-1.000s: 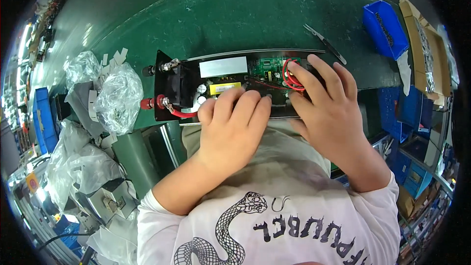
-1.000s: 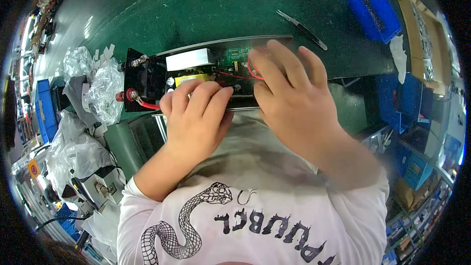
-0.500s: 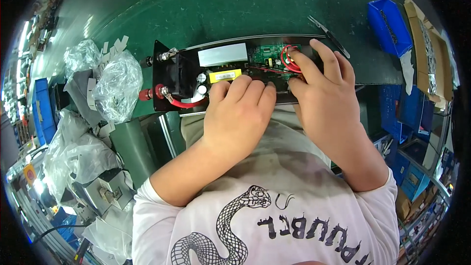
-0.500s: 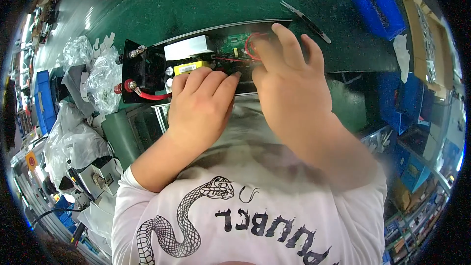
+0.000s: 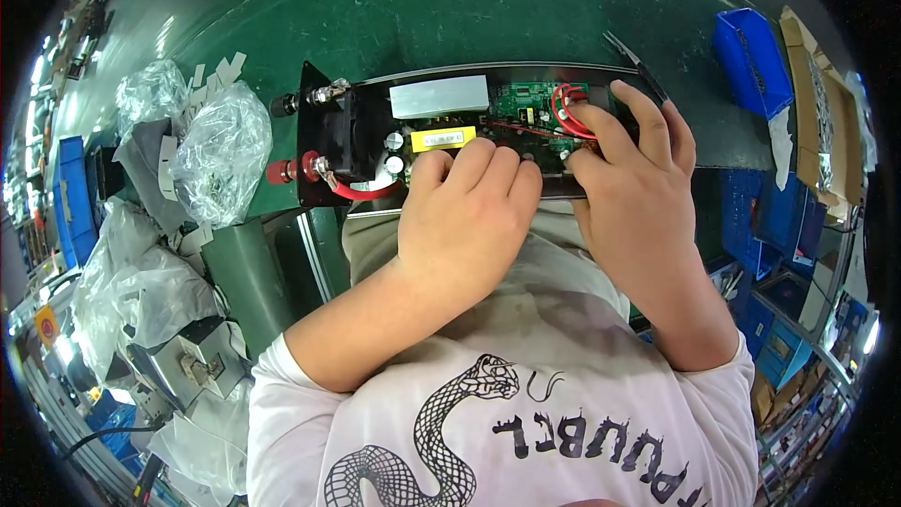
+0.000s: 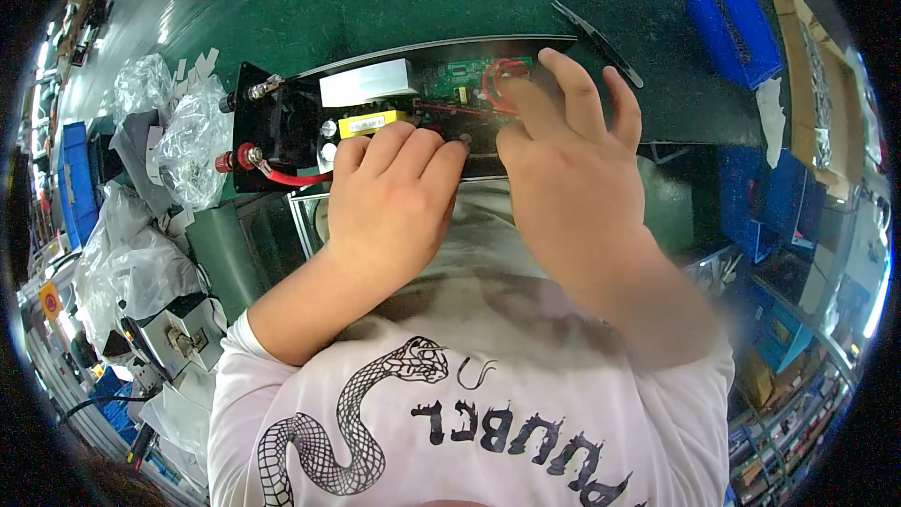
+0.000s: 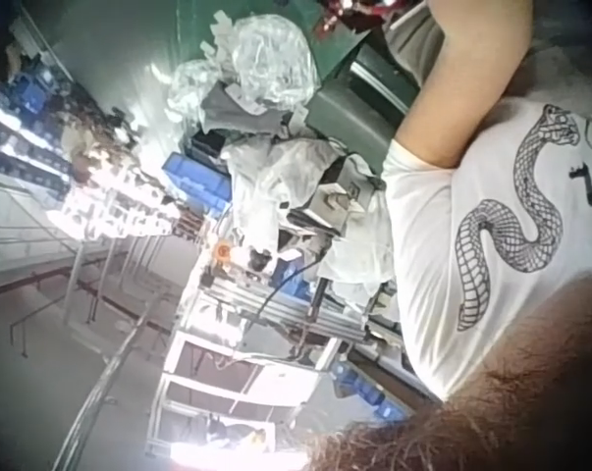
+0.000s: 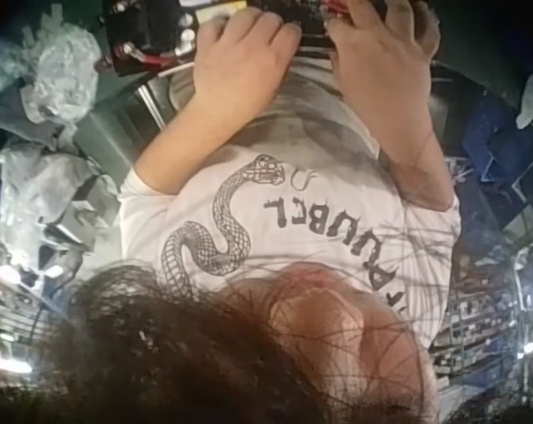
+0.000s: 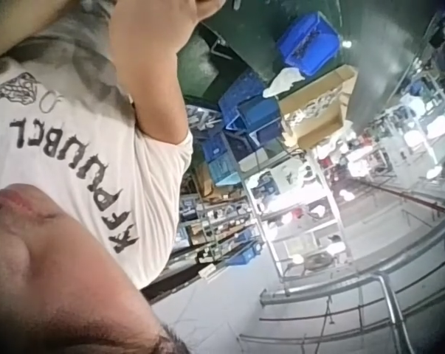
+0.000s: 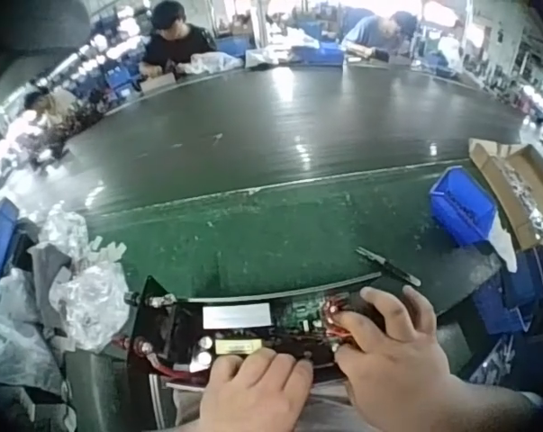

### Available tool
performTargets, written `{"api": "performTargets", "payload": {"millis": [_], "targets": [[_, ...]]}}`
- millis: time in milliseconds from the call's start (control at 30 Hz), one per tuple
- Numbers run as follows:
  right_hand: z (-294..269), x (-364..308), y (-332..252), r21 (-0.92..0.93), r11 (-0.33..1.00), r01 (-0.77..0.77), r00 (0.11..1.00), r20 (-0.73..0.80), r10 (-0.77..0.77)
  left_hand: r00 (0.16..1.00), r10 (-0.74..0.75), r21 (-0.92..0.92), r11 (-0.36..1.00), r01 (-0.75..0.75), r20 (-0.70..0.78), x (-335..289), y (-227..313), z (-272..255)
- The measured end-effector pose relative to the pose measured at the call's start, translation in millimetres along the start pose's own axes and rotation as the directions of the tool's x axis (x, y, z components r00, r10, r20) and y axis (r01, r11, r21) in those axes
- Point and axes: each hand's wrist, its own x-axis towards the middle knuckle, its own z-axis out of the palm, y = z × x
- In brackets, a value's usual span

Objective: Manually connecting wires and components within an electronic device enclosure on a production line.

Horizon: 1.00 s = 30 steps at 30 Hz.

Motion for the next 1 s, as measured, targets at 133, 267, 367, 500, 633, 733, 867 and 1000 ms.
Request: {"api": "performTargets", "payload": {"millis": [133,267,367,500,633,733,867,1000], "targets": [[-0.4,0.4,0.7,-0.010,1.000,0.003,1.000,0.007,-0.003,0.997,0.016,-0.004,1.000,-0.016,-0.076,-0.4,-1.4,6.8],[-0.2,0.5,0.0,-0.028,1.000,-0.004,1.000,0.020,0.005,0.999,-0.020,-0.045,0.999,0.018,-0.028,3.4,3.9,3.6],[1.4,1.5,-0.7,-0.035,0.999,0.015,0.999,-0.040,-0.016,0.999,-0.026,-0.019,0.999,0.025,-0.023,7.5,5.1,4.1],[-5.3,0.7,0.1,0.020,1.000,0.014,0.999,0.049,-0.015,0.999,-0.037,-0.029,0.999,0.037,-0.011,5.3,4.1,4.0],[-3.6,0.0,2.0,0.017,0.999,0.027,0.999,0.020,-0.028,0.999,-0.036,-0.045,0.998,0.036,-0.004,6.5,3.7,3.2],[0.0,-1.9,4.2,-0.004,0.999,0.053,0.999,0.005,-0.053,0.999,-0.030,-0.030,0.999,0.030,-0.014,5.4,3.7,4.5],[2.2,-5.6,4.5,-0.027,0.997,0.078,0.997,-0.012,-0.078,1.000,-0.029,-0.020,0.999,0.029,0.000,4.0,5.9,2.9],[2.1,-8.3,3.7,-0.032,0.996,0.078,0.997,-0.021,-0.078,0.999,-0.036,-0.021,0.999,0.035,-0.028,3.1,7.6,5.1]]}}
